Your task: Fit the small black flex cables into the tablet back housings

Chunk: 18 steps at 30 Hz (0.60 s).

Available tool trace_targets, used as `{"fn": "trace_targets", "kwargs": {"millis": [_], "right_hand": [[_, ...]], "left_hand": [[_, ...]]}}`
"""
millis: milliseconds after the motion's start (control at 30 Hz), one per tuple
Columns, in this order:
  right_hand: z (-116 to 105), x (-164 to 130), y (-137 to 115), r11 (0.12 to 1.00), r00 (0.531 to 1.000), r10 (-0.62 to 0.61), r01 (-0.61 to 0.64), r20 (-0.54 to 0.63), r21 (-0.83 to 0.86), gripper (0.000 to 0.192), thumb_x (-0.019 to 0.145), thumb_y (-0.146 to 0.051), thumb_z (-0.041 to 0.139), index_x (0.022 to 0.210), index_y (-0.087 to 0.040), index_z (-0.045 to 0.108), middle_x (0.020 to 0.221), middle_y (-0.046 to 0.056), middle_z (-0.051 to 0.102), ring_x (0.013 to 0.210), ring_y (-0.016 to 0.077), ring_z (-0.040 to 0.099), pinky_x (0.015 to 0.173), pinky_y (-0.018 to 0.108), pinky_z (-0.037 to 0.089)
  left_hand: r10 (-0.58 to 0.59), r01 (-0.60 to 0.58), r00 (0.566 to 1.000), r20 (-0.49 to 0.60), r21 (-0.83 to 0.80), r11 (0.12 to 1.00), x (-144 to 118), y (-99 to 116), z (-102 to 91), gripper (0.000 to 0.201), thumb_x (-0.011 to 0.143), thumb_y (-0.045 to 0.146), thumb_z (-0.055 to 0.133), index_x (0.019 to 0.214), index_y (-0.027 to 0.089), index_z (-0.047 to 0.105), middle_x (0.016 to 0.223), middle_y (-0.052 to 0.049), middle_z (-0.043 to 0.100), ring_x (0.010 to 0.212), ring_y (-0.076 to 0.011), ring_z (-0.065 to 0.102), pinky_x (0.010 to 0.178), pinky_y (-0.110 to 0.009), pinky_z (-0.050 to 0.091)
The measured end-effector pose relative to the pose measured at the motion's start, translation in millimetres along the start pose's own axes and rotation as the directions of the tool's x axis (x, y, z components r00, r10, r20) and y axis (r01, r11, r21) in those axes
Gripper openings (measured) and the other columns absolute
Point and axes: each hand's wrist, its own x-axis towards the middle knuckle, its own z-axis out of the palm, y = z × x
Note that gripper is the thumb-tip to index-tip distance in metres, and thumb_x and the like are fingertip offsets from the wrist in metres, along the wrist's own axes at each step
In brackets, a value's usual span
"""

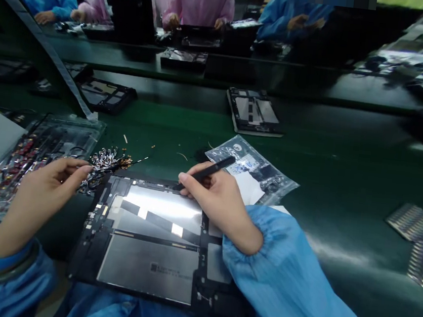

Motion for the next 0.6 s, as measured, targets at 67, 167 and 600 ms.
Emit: {"fn": "trace_targets", "kwargs": {"millis": [67, 167, 600], "right_hand": [[2.7, 0.4, -0.1, 0.999, 1.000, -0.011, 0.011, 0.004, -0.035, 0.033, 0.069, -0.046, 0.076, 0.076, -0.016, 0.064, 0.062, 0.003, 0.068, 0.058, 0.0170, 0.067, 0.056, 0.026, 0.056], [4.8, 0.5, 0.1, 0.995, 0.999, -0.039, 0.040, 0.017, -0.088, 0.031, 0.072, -0.047, 0.072, 0.076, -0.017, 0.063, 0.059, 0.002, 0.066, 0.057, 0.0164, 0.065, 0.056, 0.027, 0.055], [6.0, -3.4, -2.5, 0.988, 0.964, 0.109, -0.078, -0.242, 0.132, 0.045, 0.051, -0.055, 0.083, 0.071, -0.019, 0.063, 0.063, 0.002, 0.067, 0.053, 0.0138, 0.063, 0.052, 0.022, 0.055]], "left_hand": [[-0.020, 0.020, 1.000, 0.015, -0.013, 1.000, -3.3, -4.5, -0.6, 0.030, 0.083, 0.046, 0.051, 0.094, 0.022, 0.066, 0.084, -0.001, 0.071, 0.067, -0.0165, 0.063, 0.066, -0.026, 0.047], [-0.061, 0.061, 0.998, 0.011, -0.011, 0.998, -7.6, -9.3, -3.6, 0.032, 0.082, 0.049, 0.050, 0.091, 0.022, 0.065, 0.079, 0.001, 0.069, 0.066, -0.0158, 0.063, 0.064, -0.025, 0.046], [-0.125, 0.120, 0.992, 0.011, 0.194, 0.974, -4.1, -62.8, -37.6, 0.041, 0.082, 0.049, 0.048, 0.100, 0.015, 0.062, 0.079, -0.004, 0.062, 0.074, -0.0211, 0.061, 0.067, -0.030, 0.047]]}}
